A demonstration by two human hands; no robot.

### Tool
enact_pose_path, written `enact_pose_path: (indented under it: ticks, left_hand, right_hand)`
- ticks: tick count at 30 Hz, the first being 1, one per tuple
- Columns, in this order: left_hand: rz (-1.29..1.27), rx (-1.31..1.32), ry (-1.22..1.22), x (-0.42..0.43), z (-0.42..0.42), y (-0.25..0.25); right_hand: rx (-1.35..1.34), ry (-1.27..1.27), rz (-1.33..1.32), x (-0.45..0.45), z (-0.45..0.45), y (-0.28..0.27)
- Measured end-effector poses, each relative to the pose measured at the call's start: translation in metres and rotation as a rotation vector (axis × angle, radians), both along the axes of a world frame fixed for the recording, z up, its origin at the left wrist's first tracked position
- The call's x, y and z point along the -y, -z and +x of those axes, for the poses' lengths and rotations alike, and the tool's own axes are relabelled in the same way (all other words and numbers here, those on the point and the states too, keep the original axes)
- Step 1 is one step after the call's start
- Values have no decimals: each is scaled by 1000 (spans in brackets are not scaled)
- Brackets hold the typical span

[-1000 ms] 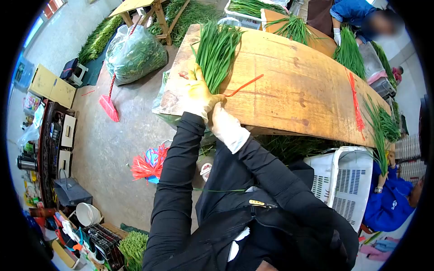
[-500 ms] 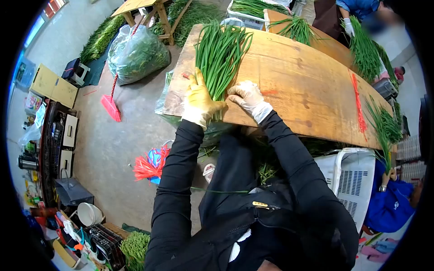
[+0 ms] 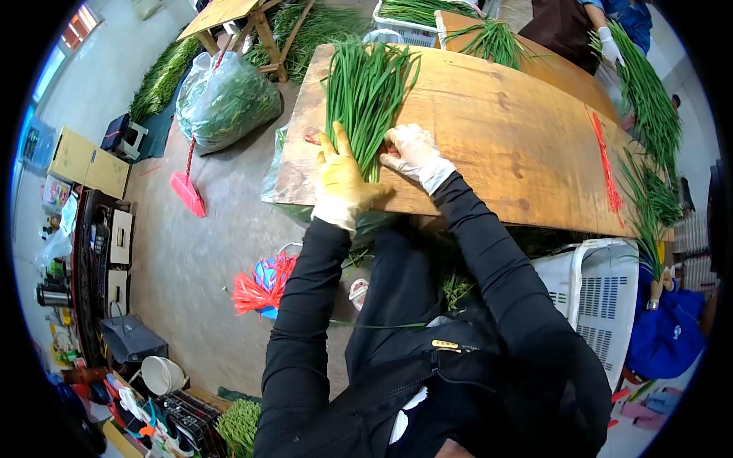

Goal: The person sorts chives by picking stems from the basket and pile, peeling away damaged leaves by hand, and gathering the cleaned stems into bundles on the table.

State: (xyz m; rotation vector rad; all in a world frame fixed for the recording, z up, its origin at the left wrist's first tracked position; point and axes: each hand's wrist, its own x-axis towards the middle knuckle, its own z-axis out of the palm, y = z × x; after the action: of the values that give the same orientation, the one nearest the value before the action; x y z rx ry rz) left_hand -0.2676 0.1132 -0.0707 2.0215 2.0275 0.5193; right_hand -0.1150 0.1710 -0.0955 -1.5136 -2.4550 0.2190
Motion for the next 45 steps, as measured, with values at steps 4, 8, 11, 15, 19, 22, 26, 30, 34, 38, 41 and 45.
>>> enact_pose_path:
  ticks: [4,8,11,15,19,22,26,30,34,38,41,45]
  left_hand:
    - [65,269,35,-12,-2,15]
    - [199,462,88,-22,-10,17]
    - [239,427,108,-15,-6,11]
    - [82,259,45,-7,-5,17]
    - [133,264,11,-8,-4,16]
    - [311,219,13,-7,-4,6]
    - [273,292,-19,-6,1,6]
    - [250,308,-2,-1,1,-2]
    - [322,242,17,3,8,-9]
    - [282,272,-17,1,17,-10]
    - [369,151,-19,1,18,3]
    - [34,210,-67,6,15,8]
  right_hand:
    - [-105,-13,37,-1,3,8]
    - [-100,27,170,-6,-3,20]
    - [39,52,178,-13,-7,21]
    - [73,37,80,-21,-6,20]
    - [132,80,36,-11,-13,8]
    - [112,145,58,-14,-21,13]
    - [91,205,94,-11,-28,17]
    - [94,342,114,-8,-31,17]
    - [-44,394,-8,-9,-33,1]
    - [81,216,106,-17,-35,16]
    - [65,351,-121,-34,-22,39]
    - [70,220,216,-42,-5,71]
